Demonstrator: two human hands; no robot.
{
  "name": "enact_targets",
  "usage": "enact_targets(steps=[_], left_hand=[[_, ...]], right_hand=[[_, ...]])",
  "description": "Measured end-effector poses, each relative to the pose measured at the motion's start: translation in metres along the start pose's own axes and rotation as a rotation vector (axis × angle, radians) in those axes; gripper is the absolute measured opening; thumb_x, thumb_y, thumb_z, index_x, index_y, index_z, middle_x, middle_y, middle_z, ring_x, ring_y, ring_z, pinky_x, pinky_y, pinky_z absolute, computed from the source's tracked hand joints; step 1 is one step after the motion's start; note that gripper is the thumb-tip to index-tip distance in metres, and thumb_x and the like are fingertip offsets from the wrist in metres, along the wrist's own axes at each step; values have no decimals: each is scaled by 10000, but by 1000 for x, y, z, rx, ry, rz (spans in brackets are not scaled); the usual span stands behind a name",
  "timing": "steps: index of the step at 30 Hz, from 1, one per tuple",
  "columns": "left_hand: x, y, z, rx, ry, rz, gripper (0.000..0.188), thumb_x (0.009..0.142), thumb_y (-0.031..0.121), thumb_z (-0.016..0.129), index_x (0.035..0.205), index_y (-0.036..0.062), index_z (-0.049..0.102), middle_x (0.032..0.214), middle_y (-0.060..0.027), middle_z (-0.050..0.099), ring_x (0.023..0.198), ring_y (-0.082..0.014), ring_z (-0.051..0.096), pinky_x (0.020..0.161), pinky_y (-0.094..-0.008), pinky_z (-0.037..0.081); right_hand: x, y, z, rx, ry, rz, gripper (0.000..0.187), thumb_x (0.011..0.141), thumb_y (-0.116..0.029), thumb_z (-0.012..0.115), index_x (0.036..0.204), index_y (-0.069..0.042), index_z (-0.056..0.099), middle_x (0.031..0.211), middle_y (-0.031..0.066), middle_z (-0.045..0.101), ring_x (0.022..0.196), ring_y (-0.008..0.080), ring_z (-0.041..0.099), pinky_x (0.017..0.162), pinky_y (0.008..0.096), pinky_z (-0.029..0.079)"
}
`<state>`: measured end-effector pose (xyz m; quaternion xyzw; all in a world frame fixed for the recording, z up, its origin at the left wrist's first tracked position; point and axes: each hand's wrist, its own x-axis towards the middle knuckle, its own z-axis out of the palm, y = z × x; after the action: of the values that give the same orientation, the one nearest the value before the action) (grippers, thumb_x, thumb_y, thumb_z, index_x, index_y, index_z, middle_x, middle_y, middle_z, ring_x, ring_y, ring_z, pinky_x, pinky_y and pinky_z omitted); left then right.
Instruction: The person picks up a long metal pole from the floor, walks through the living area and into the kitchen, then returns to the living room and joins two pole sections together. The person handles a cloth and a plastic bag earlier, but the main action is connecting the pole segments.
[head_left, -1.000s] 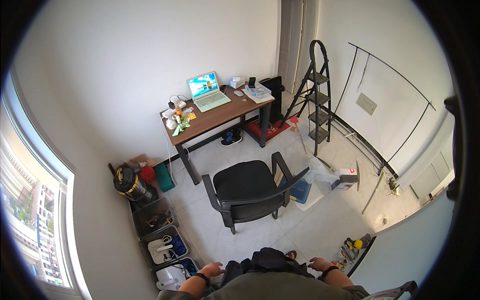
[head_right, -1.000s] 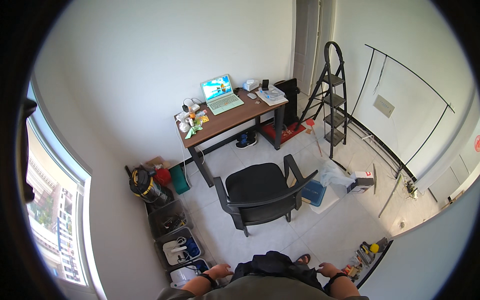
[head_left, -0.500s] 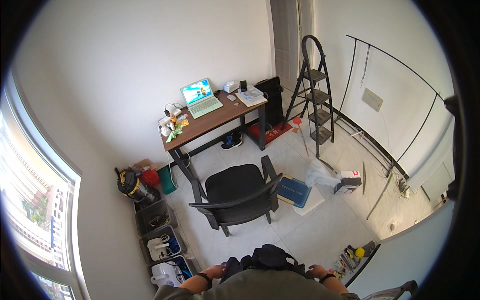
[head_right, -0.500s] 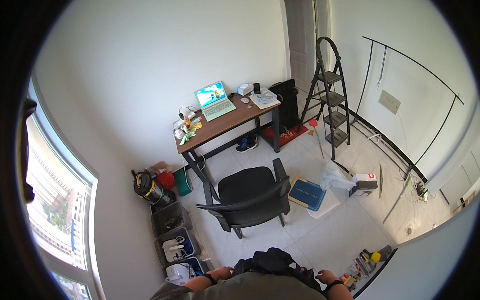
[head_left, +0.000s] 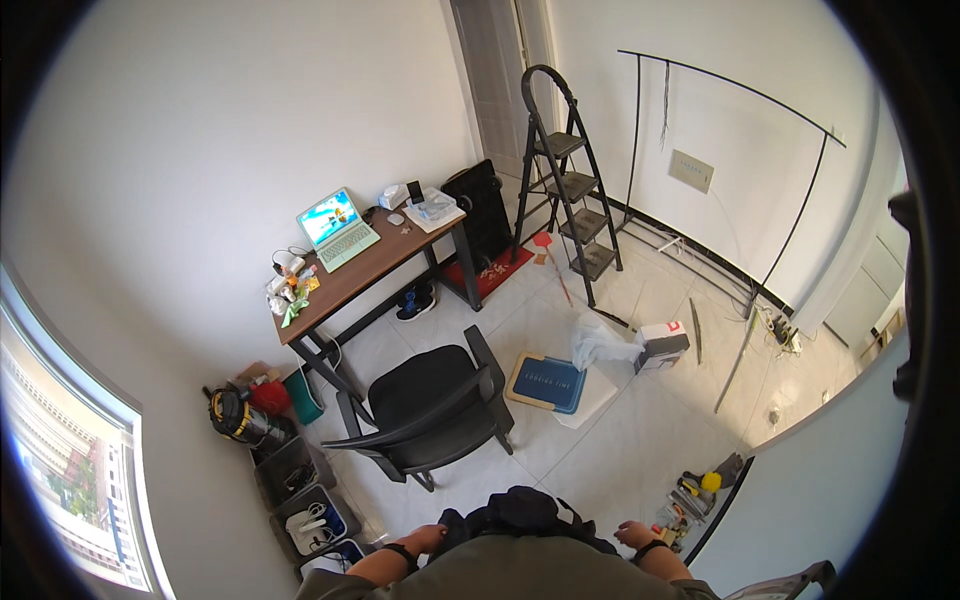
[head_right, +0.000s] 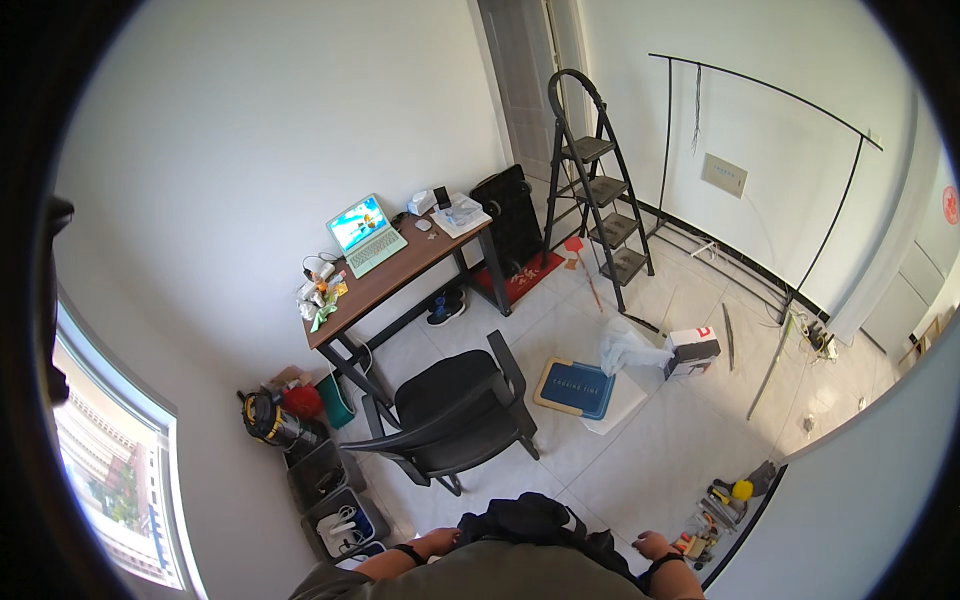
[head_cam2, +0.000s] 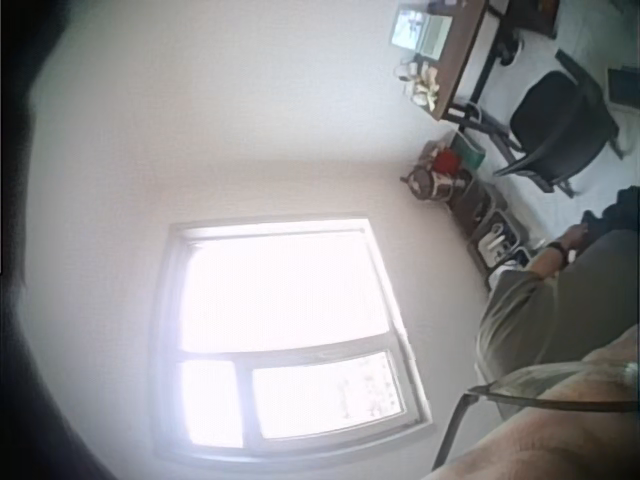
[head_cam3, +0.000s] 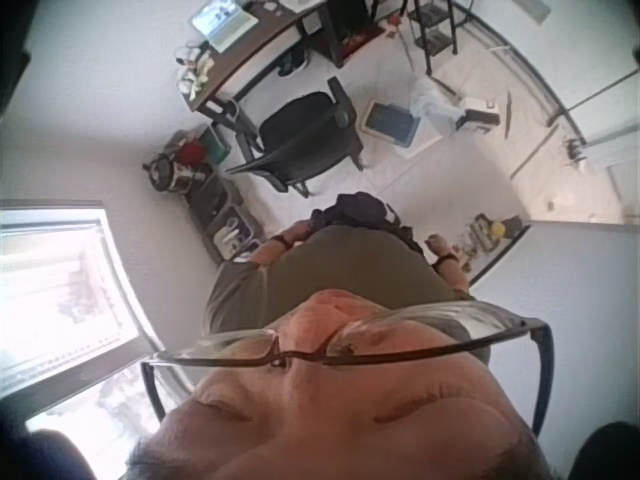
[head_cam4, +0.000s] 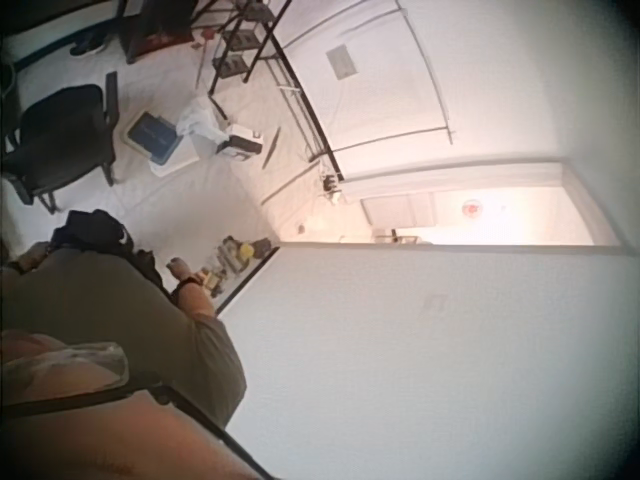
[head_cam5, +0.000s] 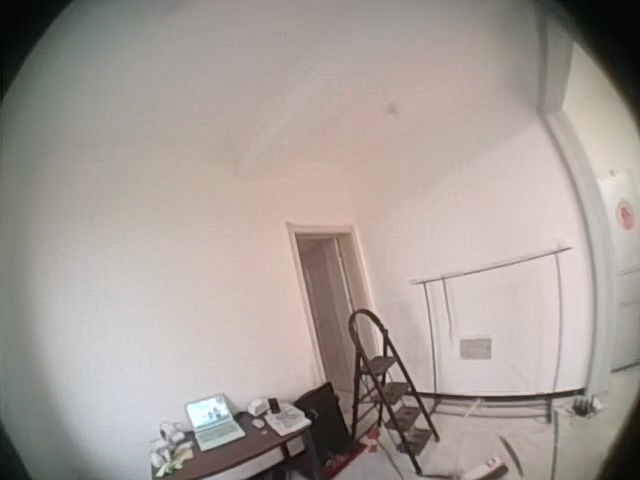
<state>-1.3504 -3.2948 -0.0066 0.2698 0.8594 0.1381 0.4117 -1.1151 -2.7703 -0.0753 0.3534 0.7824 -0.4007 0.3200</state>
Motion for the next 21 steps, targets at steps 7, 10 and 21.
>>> enact_targets(steps=[7,10,21], left_hand=[[-13,-26,8,-47,41,-31,252,859,227,506,1051,81,579,997,-196,633,955,-374,605,834,-438,480],[-30,-33,6,-64,41,-50,272,875,252,495,1074,90,584,1032,-194,632,981,-373,600,855,-439,478],[-69,-50,-12,-171,4,-336,429,850,366,530,1204,130,586,1146,-161,624,1081,-333,579,930,-392,457]], right_hand=[[17,-36,11,-189,-107,-164,521,770,-383,653,1157,-36,615,1098,192,640,1065,326,588,922,386,462],[33,-56,11,-153,-117,-142,523,770,-389,645,1168,-51,614,1157,195,613,1116,341,554,954,391,439],[47,-98,21,-342,-110,-289,472,799,-323,659,1168,-35,597,914,128,697,855,220,672,781,341,521]])
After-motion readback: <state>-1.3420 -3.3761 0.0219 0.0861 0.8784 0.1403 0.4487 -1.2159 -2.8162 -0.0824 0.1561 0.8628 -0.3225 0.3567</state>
